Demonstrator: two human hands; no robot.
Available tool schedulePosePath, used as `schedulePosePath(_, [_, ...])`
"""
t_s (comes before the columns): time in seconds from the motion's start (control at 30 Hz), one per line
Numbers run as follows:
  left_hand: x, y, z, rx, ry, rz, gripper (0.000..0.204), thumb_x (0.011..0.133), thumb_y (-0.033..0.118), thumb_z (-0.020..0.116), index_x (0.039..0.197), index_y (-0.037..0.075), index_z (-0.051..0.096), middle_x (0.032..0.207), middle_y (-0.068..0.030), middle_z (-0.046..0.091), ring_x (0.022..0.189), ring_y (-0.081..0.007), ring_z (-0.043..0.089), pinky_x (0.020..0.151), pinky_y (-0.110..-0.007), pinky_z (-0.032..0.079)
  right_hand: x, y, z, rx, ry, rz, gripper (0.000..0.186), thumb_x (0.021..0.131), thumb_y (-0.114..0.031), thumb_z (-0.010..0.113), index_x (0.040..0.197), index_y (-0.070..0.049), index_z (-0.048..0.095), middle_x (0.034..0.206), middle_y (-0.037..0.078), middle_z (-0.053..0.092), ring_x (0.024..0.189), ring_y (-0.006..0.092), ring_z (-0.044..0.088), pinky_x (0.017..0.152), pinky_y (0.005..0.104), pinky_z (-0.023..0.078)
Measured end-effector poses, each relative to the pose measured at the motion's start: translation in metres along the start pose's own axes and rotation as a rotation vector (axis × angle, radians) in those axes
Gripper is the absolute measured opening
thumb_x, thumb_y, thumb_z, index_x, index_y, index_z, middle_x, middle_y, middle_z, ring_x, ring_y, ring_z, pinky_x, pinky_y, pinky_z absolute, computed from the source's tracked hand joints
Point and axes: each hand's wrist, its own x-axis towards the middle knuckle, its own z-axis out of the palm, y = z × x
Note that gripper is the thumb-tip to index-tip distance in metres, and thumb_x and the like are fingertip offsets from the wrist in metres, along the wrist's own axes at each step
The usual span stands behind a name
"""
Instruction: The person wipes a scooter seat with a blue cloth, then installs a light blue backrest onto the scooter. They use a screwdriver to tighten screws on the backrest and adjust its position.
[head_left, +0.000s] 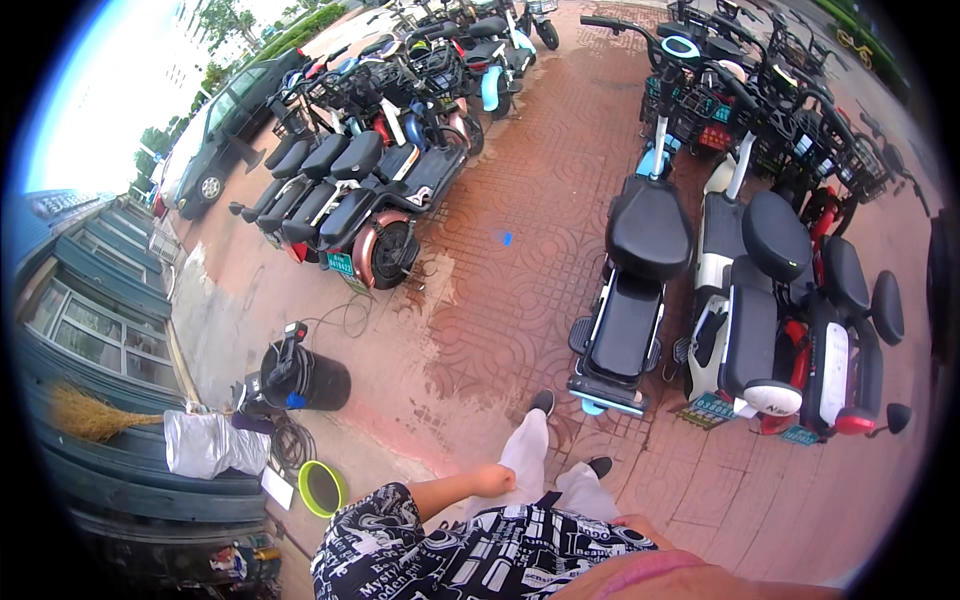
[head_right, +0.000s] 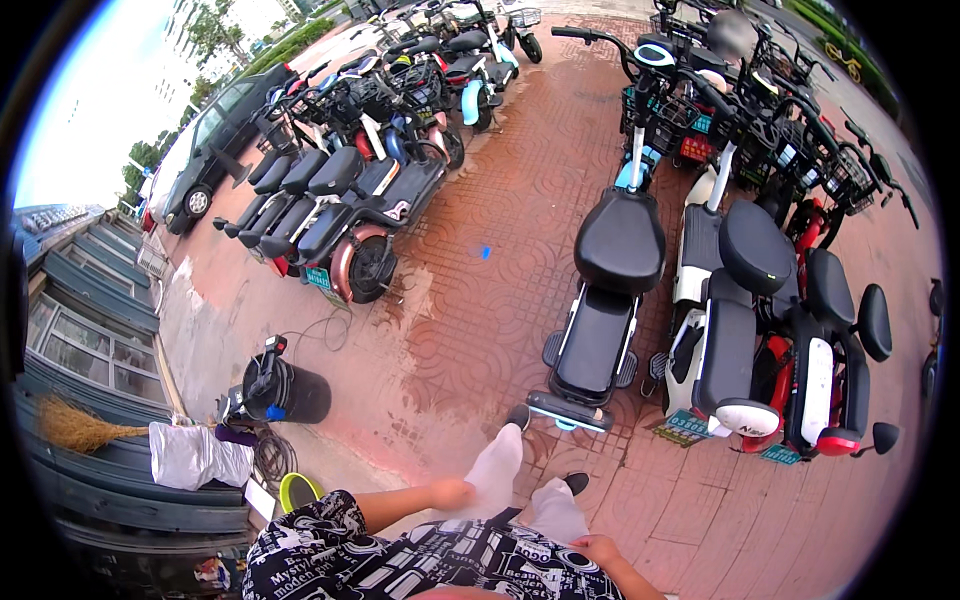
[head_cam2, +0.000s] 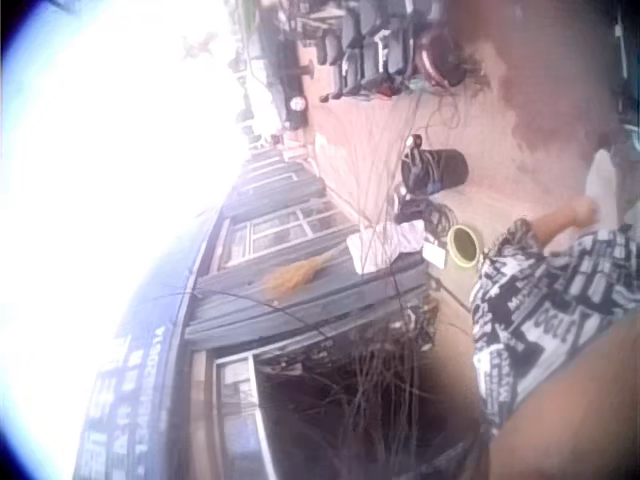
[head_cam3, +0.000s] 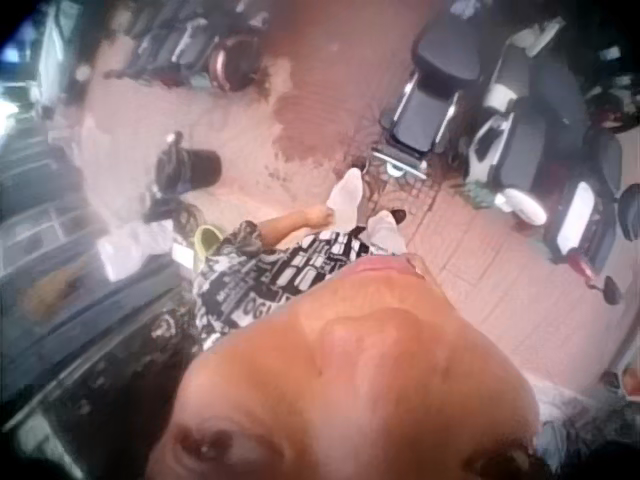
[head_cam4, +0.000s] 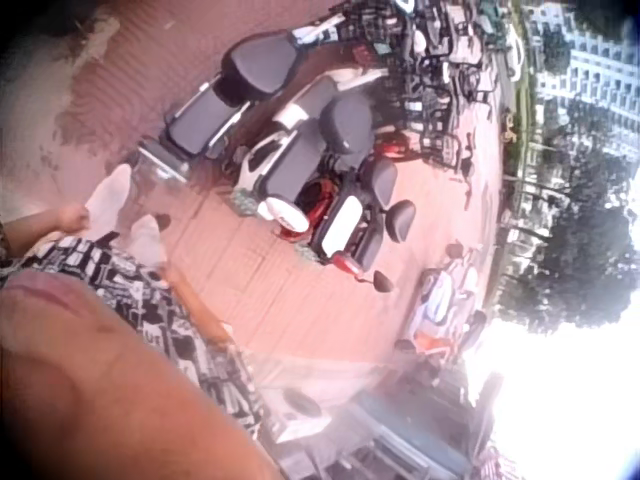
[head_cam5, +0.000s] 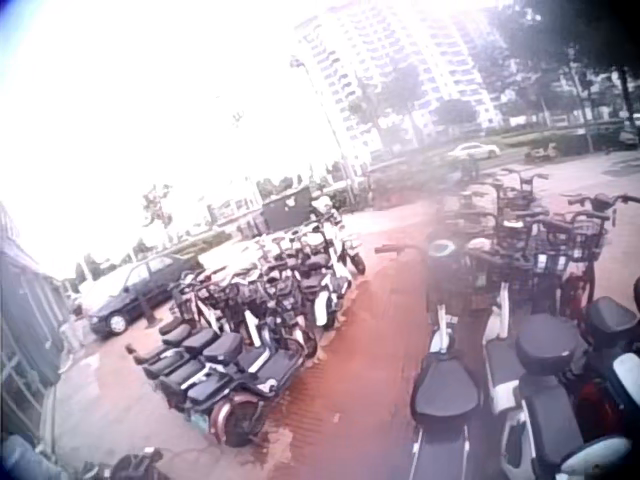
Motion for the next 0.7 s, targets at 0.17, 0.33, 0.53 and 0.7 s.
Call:
schedulePosePath(0.17, [-0.078,0.013,-0.003,-0.647,-0.44,0.003,0.022,0.09,0.024,0.062,0.098,0.005,0.071,0.089,-0.0004,0.069,0.082,-0.0109,0.058,0.079,-0.03,0.047,0.018,0.027,0.005,-0.237,0.108,-0.14,0.039,0.086,-0.046,0.066,0.097,-0.009,0.073,0.084,0.003,0.071,0.077,0.012,0.063,0.073,0.03,0.049])
schedulePosePath(0.33, [-0.077,-0.03,0.028,-0.642,-0.341,-0.039,0.036,0.085,0.033,0.062,0.106,0.005,0.071,0.103,-0.0065,0.069,0.095,-0.0161,0.059,0.089,-0.032,0.046,-0.039,-0.036,0.011,-0.225,-0.267,-0.05,0.027,0.086,-0.033,0.062,0.09,-0.008,0.073,0.078,-0.003,0.066,0.068,0.0082,0.057,0.064,0.0276,0.046])
schedulePosePath(0.53, [-0.066,-0.071,0.017,-0.325,-0.432,0.343,0.034,0.083,0.03,0.062,0.099,0.001,0.069,0.098,-0.0187,0.07,0.086,-0.0265,0.065,0.08,-0.038,0.049,-0.043,-0.013,0.076,0.031,-0.269,0.186,0.02,0.087,-0.038,0.055,0.083,-0.021,0.065,0.066,-0.012,0.053,0.055,0.0026,0.046,0.053,0.0213,0.04])
schedulePosePath(0.7, [-0.008,-0.201,0.122,-0.125,-0.51,0.35,0.035,0.084,0.03,0.059,0.097,-0.001,0.068,0.096,-0.0194,0.07,0.083,-0.0241,0.064,0.081,-0.038,0.048,-0.05,-0.009,0.125,-0.038,-0.264,0.166,0.019,0.087,-0.038,0.055,0.085,-0.022,0.065,0.068,-0.012,0.055,0.057,0.0028,0.049,0.054,0.0233,0.042])
